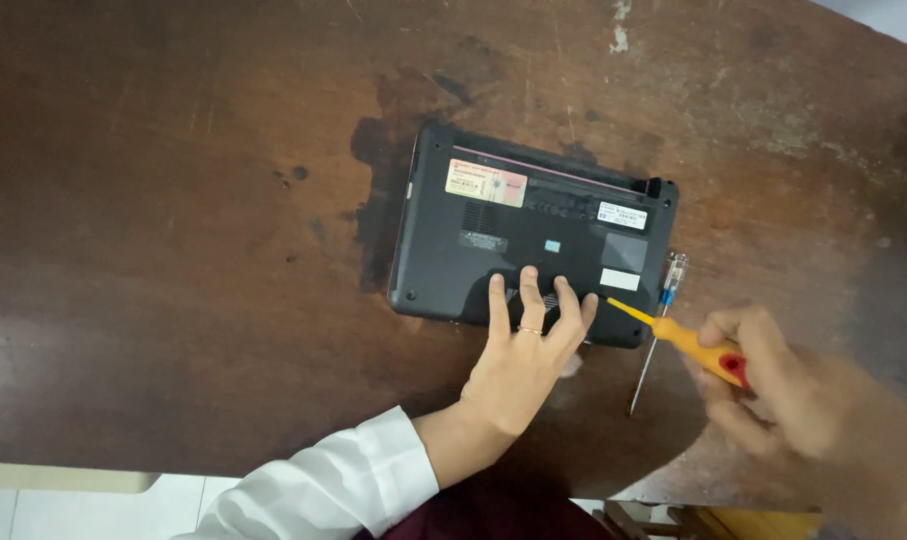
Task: Assembling a laptop by installing the keyboard and screwing the bottom cover into place.
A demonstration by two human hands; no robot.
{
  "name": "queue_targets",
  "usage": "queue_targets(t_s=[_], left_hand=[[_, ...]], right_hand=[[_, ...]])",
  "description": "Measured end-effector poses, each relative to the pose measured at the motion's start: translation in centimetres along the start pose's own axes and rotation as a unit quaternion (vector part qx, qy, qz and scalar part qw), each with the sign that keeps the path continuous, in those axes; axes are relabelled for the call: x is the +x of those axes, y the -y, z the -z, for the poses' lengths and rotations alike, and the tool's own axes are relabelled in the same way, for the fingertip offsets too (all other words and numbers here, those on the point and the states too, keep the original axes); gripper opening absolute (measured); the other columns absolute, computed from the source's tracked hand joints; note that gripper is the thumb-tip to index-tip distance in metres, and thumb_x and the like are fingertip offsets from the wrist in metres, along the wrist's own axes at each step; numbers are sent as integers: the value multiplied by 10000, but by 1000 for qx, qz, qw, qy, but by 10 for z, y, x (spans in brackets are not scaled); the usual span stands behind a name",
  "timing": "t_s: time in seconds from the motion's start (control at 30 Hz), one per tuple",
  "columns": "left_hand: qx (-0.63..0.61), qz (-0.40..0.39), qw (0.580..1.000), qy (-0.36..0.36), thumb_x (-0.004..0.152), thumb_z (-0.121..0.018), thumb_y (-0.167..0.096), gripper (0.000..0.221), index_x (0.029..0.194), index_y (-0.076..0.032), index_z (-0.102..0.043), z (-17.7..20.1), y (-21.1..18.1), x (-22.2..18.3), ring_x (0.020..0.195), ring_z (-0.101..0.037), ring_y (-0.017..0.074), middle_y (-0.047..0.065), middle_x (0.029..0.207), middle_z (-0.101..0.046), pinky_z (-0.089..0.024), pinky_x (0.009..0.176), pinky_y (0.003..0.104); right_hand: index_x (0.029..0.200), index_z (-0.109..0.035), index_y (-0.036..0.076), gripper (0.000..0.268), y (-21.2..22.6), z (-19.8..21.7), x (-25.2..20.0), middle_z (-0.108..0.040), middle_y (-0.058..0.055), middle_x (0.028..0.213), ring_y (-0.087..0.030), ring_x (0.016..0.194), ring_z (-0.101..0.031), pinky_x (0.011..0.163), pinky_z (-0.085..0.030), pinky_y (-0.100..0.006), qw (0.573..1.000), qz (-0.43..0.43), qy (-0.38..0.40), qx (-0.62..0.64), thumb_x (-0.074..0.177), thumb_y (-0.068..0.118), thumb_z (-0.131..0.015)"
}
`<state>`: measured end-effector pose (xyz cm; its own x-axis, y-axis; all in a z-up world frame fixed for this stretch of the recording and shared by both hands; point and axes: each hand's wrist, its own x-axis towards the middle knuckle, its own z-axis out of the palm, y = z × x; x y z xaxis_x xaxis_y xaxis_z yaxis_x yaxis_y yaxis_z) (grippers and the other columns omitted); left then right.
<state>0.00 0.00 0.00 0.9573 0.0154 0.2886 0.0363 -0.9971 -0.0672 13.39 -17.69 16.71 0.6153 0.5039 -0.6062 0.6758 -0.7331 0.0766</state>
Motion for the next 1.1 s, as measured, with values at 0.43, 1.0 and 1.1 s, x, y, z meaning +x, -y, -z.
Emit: queue_targets(t_s=[0.43,1.0,1.1], left_hand=[[-12,0,1000,-7,825,-729,-692,926,1574,-236,-429,-5,-2,1,1321,-543,407,62,1423,-524,-443,1113,656],[-23,16,999,15,1047,-538,-271,512,1553,-209,-490,4,-6,-16,1456,-416,417,93,1579,-463,-391,1173,625],[-7,-22,995,97,1058,-322,-269,568,1601,-102,-337,7,-8,-29,1548,-240,438,191,1676,-290,-290,1222,640]], right_hand=[[891,-596,301,568,20,-21,5,-484,46,518,-227,471,-526,484,-382,-354,918,-110,-306,-229,1044,842,-513],[1108,-482,212,152,9,12,14,-556,52,1232,-64,1458,-424,848,-590,-280,982,33,-31,181,972,277,-501],[1132,-551,296,238,23,18,7,-491,141,1384,-53,1077,-690,753,-639,-381,989,-105,-1,101,934,420,-503]])
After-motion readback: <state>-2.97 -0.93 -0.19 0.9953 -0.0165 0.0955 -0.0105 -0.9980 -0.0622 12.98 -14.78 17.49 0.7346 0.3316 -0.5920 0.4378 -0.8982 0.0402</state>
